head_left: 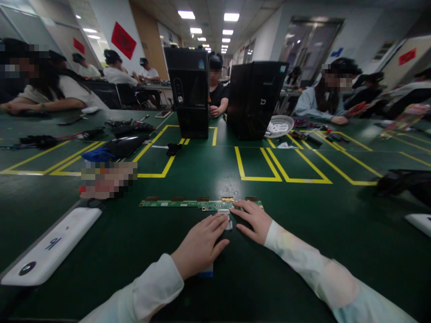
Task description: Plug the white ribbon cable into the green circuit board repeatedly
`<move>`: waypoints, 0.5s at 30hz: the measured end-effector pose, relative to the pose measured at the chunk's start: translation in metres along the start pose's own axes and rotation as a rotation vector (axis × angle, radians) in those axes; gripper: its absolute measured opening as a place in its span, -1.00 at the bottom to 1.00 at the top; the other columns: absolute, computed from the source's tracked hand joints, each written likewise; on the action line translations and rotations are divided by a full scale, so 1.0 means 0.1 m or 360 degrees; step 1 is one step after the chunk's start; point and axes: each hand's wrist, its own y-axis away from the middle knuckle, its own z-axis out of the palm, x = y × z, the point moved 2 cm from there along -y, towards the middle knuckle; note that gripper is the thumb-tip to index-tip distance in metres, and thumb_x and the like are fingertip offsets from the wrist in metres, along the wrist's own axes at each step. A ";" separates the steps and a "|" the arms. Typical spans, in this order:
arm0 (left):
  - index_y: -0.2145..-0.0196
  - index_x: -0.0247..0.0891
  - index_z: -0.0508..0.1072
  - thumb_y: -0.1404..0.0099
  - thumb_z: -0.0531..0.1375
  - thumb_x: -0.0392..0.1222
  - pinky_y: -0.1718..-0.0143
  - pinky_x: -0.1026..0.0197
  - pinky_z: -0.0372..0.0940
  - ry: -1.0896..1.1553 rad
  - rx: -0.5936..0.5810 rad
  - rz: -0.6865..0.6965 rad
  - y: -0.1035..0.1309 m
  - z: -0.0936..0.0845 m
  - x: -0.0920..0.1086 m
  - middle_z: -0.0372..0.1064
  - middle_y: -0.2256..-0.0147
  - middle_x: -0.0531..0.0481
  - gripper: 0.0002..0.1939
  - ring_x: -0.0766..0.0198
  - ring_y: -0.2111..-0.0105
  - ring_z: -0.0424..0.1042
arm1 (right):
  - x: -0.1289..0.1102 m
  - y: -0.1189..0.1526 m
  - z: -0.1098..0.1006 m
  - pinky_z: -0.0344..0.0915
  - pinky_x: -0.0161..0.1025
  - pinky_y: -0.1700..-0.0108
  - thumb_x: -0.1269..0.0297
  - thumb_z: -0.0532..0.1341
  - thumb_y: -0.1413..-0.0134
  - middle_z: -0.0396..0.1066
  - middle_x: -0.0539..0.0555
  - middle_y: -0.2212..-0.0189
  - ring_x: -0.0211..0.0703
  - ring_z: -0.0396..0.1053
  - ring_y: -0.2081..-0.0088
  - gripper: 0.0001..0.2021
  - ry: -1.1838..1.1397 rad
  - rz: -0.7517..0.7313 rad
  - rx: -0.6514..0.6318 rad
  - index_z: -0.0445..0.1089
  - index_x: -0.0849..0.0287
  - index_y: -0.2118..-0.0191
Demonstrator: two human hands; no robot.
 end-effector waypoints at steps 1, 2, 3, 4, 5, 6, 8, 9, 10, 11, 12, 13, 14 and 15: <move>-0.29 -0.23 0.11 -0.43 -0.14 0.12 -0.24 -0.03 0.11 -0.0007 0.0015 -0.0007 0.00 0.00 0.01 0.10 -0.29 -0.10 -0.41 0.10 -0.28 0.10 | 0.00 0.00 0.00 0.13 0.14 -0.22 0.19 0.11 -0.22 0.23 0.27 -0.19 0.07 0.13 -0.24 -0.55 0.0000 0.0000 -0.0002 0.27 0.18 -0.19; -0.29 -0.23 0.12 -0.43 -0.12 0.11 -0.24 -0.05 0.11 -0.0016 0.0026 -0.0013 -0.01 0.01 0.02 0.12 -0.28 -0.10 -0.41 0.10 -0.27 0.11 | 0.01 0.00 0.01 0.13 0.15 -0.23 0.19 0.11 -0.22 0.23 0.26 -0.20 0.07 0.13 -0.24 -0.55 -0.0001 0.0001 -0.0009 0.27 0.18 -0.20; -0.29 -0.24 0.13 -0.43 -0.11 0.10 -0.23 -0.06 0.12 -0.0024 0.0035 -0.0020 -0.01 0.01 0.03 0.12 -0.28 -0.11 -0.42 0.09 -0.27 0.12 | 0.01 0.00 0.01 0.13 0.15 -0.23 0.19 0.11 -0.22 0.22 0.26 -0.20 0.07 0.13 -0.24 -0.55 -0.0003 0.0002 -0.0020 0.26 0.18 -0.20; -0.28 -0.25 0.13 -0.43 -0.09 0.09 -0.23 -0.07 0.12 -0.0031 0.0044 -0.0032 -0.02 0.01 0.04 0.13 -0.28 -0.12 -0.42 0.08 -0.26 0.12 | 0.01 0.00 0.02 0.12 0.15 -0.23 0.19 0.11 -0.22 0.22 0.26 -0.20 0.07 0.12 -0.25 -0.55 -0.0005 0.0004 -0.0032 0.26 0.18 -0.20; -0.28 -0.25 0.14 -0.42 -0.08 0.08 -0.23 -0.07 0.12 -0.0034 0.0054 -0.0047 -0.02 0.02 0.05 0.14 -0.27 -0.13 -0.43 0.08 -0.26 0.13 | 0.01 0.00 0.02 0.12 0.14 -0.23 0.19 0.11 -0.22 0.22 0.26 -0.20 0.07 0.12 -0.25 -0.55 -0.0006 0.0005 -0.0040 0.26 0.18 -0.20; -0.27 -0.25 0.15 -0.42 -0.07 0.07 -0.22 -0.07 0.13 -0.0033 0.0065 -0.0058 -0.02 0.02 0.06 0.14 -0.27 -0.13 -0.43 0.08 -0.26 0.13 | 0.02 0.00 0.02 0.12 0.14 -0.23 0.19 0.11 -0.22 0.22 0.26 -0.20 0.07 0.13 -0.25 -0.55 -0.0006 0.0003 -0.0036 0.26 0.18 -0.20; -0.26 -0.24 0.17 -0.42 -0.07 0.06 -0.23 -0.06 0.11 -0.0025 0.0099 -0.0058 -0.03 0.02 0.07 0.17 -0.26 -0.12 -0.45 0.11 -0.25 0.14 | 0.02 -0.01 0.04 0.13 0.15 -0.22 0.19 0.11 -0.21 0.23 0.27 -0.19 0.07 0.15 -0.23 -0.55 -0.0002 -0.0005 -0.0008 0.27 0.17 -0.19; -0.25 -0.23 0.18 -0.43 -0.08 0.06 -0.25 -0.07 0.08 -0.0023 0.0125 -0.0048 -0.03 0.02 0.08 0.19 -0.25 -0.11 -0.46 0.12 -0.25 0.16 | 0.03 -0.01 0.05 0.14 0.15 -0.22 0.19 0.12 -0.20 0.24 0.26 -0.18 0.07 0.16 -0.22 -0.55 0.0000 -0.0007 0.0010 0.28 0.16 -0.18; -0.25 -0.22 0.19 -0.43 -0.09 0.05 -0.27 -0.09 0.03 -0.0025 0.0153 -0.0037 -0.03 0.02 0.09 0.21 -0.24 -0.11 -0.47 0.14 -0.24 0.17 | 0.03 -0.01 0.06 0.15 0.15 -0.21 0.18 0.12 -0.20 0.25 0.26 -0.18 0.07 0.17 -0.21 -0.56 0.0001 -0.0010 0.0030 0.29 0.15 -0.18; -0.24 -0.21 0.20 -0.44 -0.10 0.05 -0.29 -0.10 -0.02 -0.0029 0.0181 -0.0029 -0.04 0.02 0.10 0.23 -0.22 -0.10 -0.47 0.15 -0.23 0.18 | 0.04 -0.01 0.07 0.16 0.15 -0.20 0.18 0.12 -0.20 0.26 0.25 -0.17 0.08 0.18 -0.21 -0.56 0.0002 -0.0010 0.0050 0.30 0.15 -0.17; -0.24 -0.21 0.20 -0.44 -0.10 0.06 -0.31 -0.12 -0.07 -0.0036 0.0206 -0.0028 -0.04 0.02 0.11 0.25 -0.22 -0.09 -0.48 0.15 -0.23 0.18 | 0.05 -0.01 0.07 0.16 0.15 -0.20 0.18 0.12 -0.20 0.27 0.25 -0.16 0.08 0.19 -0.20 -0.57 0.0005 -0.0007 0.0065 0.30 0.14 -0.16; -0.23 -0.22 0.22 -0.44 -0.11 0.07 -0.32 -0.13 -0.10 -0.0044 0.0227 -0.0036 -0.04 0.02 0.12 0.26 -0.21 -0.09 -0.47 0.15 -0.23 0.18 | 0.05 -0.01 0.08 0.17 0.15 -0.19 0.18 0.12 -0.20 0.27 0.25 -0.16 0.08 0.19 -0.20 -0.57 0.0007 -0.0006 0.0078 0.31 0.14 -0.16; -0.23 -0.23 0.23 -0.43 -0.11 0.09 -0.32 -0.13 -0.12 -0.0051 0.0242 -0.0047 -0.05 0.03 0.13 0.26 -0.21 -0.10 -0.46 0.15 -0.23 0.18 | 0.06 -0.01 0.09 0.17 0.15 -0.19 0.19 0.11 -0.20 0.28 0.25 -0.16 0.08 0.19 -0.20 -0.58 0.0006 -0.0008 0.0089 0.31 0.15 -0.15; -0.22 -0.24 0.23 -0.43 -0.11 0.10 -0.32 -0.13 -0.13 -0.0058 0.0252 -0.0061 -0.05 0.04 0.14 0.26 -0.20 -0.11 -0.45 0.14 -0.23 0.18 | 0.06 -0.01 0.09 0.18 0.15 -0.19 0.19 0.11 -0.20 0.28 0.25 -0.15 0.08 0.19 -0.20 -0.58 0.0005 -0.0012 0.0096 0.31 0.16 -0.15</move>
